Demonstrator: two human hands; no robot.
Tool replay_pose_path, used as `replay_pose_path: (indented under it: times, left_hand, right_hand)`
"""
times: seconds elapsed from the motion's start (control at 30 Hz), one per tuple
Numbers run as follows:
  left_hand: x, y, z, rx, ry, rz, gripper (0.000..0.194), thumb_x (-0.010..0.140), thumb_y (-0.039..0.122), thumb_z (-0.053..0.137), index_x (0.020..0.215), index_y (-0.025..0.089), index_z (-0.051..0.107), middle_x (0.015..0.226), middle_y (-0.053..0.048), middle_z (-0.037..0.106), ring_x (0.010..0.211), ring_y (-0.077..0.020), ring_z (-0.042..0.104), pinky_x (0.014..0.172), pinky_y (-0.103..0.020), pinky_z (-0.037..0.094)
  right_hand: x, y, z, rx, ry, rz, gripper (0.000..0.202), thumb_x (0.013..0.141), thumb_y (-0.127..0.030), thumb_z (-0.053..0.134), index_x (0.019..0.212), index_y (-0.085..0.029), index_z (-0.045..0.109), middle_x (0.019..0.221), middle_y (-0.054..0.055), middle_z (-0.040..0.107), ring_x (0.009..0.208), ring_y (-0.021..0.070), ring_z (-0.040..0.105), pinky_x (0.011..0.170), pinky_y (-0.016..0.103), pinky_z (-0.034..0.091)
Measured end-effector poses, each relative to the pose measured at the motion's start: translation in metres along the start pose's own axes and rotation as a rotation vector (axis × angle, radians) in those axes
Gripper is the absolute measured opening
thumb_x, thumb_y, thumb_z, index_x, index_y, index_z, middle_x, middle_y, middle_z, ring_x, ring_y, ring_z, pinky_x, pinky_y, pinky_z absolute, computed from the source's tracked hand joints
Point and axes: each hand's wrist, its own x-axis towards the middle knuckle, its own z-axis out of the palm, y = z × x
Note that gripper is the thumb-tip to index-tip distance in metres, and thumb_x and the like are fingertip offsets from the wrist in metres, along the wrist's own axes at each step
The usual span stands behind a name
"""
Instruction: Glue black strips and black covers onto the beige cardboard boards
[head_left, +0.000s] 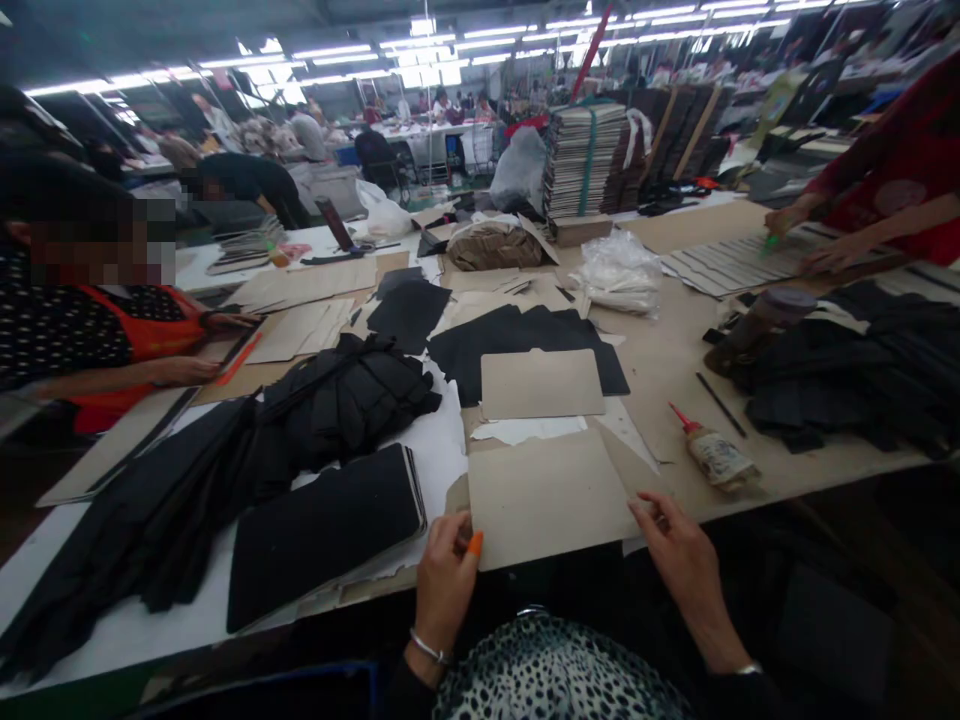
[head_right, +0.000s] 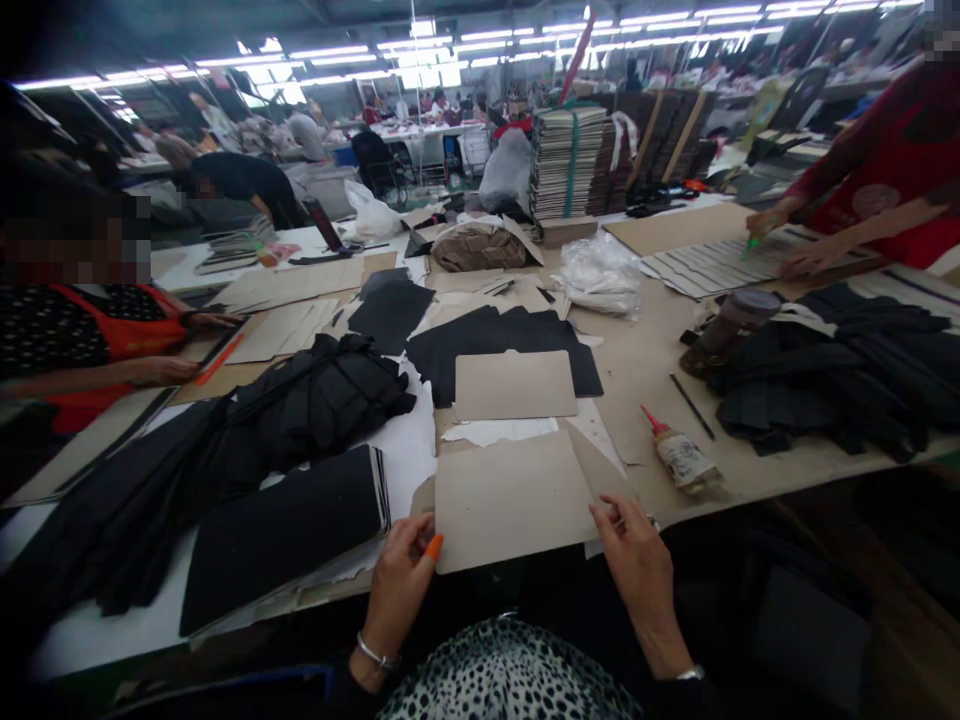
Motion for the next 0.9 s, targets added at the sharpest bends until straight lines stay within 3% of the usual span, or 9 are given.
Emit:
replay_pose_path:
  times: [0.13,0.23,0.33,0.47,0.63,0.77,0.9]
  left_hand:
    - [-0.005,-0.002,0.002,-0.041,0.036,0.090,0.023,0.089,0.036,0.059,0.102,0.023,0.073,0.096,-0.007,0.069,0.082,-0.0227,0.066,0.077,-0.038,0.057]
    - [-0.007,-0.011,0.003,-0.073,0.051,0.132,0.023,0.089,0.041,0.062,0.100,0.026,0.074,0.101,-0.007,0.070,0.090,-0.0253,0.068,0.081,-0.039,0.057]
    - [-0.006,-0.021,0.003,-0.079,0.057,0.174,0.020,0.088,0.040,0.063,0.100,0.029,0.074,0.101,-0.005,0.071,0.093,-0.0261,0.068,0.087,-0.041,0.056]
    - [-0.010,-0.016,0.002,-0.088,0.054,0.162,0.018,0.087,0.039,0.063,0.096,0.028,0.075,0.098,-0.005,0.071,0.093,-0.0259,0.068,0.088,-0.041,0.055]
    - [-0.020,-0.004,0.001,-0.093,0.062,0.125,0.015,0.089,0.034,0.063,0.094,0.026,0.075,0.098,-0.005,0.072,0.095,-0.0244,0.067,0.090,-0.039,0.053]
    - [-0.026,-0.006,-0.001,-0.106,0.059,0.093,0.015,0.089,0.029,0.062,0.096,0.026,0.075,0.099,-0.005,0.071,0.096,-0.0240,0.067,0.091,-0.038,0.053]
    - [-0.024,-0.004,-0.004,-0.161,0.057,0.058,0.018,0.086,0.021,0.061,0.095,0.025,0.075,0.099,-0.006,0.072,0.098,-0.0247,0.067,0.091,-0.038,0.052]
  right_hand:
    - [0.006,-0.010,-0.009,0.040,0.084,-0.041,0.046,0.095,-0.062,0.052,0.105,-0.021,0.071,0.085,0.004,0.066,0.072,0.0200,0.061,0.072,0.032,0.049]
    - [0.021,-0.007,-0.026,-0.028,0.311,-0.061,0.042,0.097,-0.058,0.052,0.105,-0.020,0.069,0.088,0.007,0.066,0.079,0.0230,0.061,0.078,0.036,0.051]
    - [0.043,0.013,-0.052,-0.230,0.521,-0.084,0.046,0.094,-0.057,0.056,0.116,-0.018,0.065,0.111,0.016,0.067,0.106,0.0309,0.059,0.097,0.045,0.047]
    - [0.066,0.047,-0.076,-0.360,0.457,-0.104,0.067,0.090,-0.061,0.060,0.137,-0.014,0.053,0.135,0.021,0.058,0.128,0.0349,0.050,0.109,0.053,0.039]
    - [0.076,0.070,-0.074,-0.310,0.453,-0.124,0.073,0.087,-0.061,0.063,0.139,-0.011,0.052,0.137,0.022,0.058,0.130,0.0358,0.050,0.111,0.053,0.037]
    - [0.075,0.058,-0.068,-0.299,0.491,-0.209,0.063,0.091,-0.057,0.062,0.135,-0.012,0.057,0.133,0.022,0.061,0.128,0.0353,0.053,0.111,0.051,0.037]
    - [0.077,0.024,-0.049,-0.227,0.459,-0.341,0.057,0.093,-0.055,0.063,0.133,-0.015,0.060,0.135,0.020,0.062,0.129,0.0349,0.055,0.111,0.052,0.039]
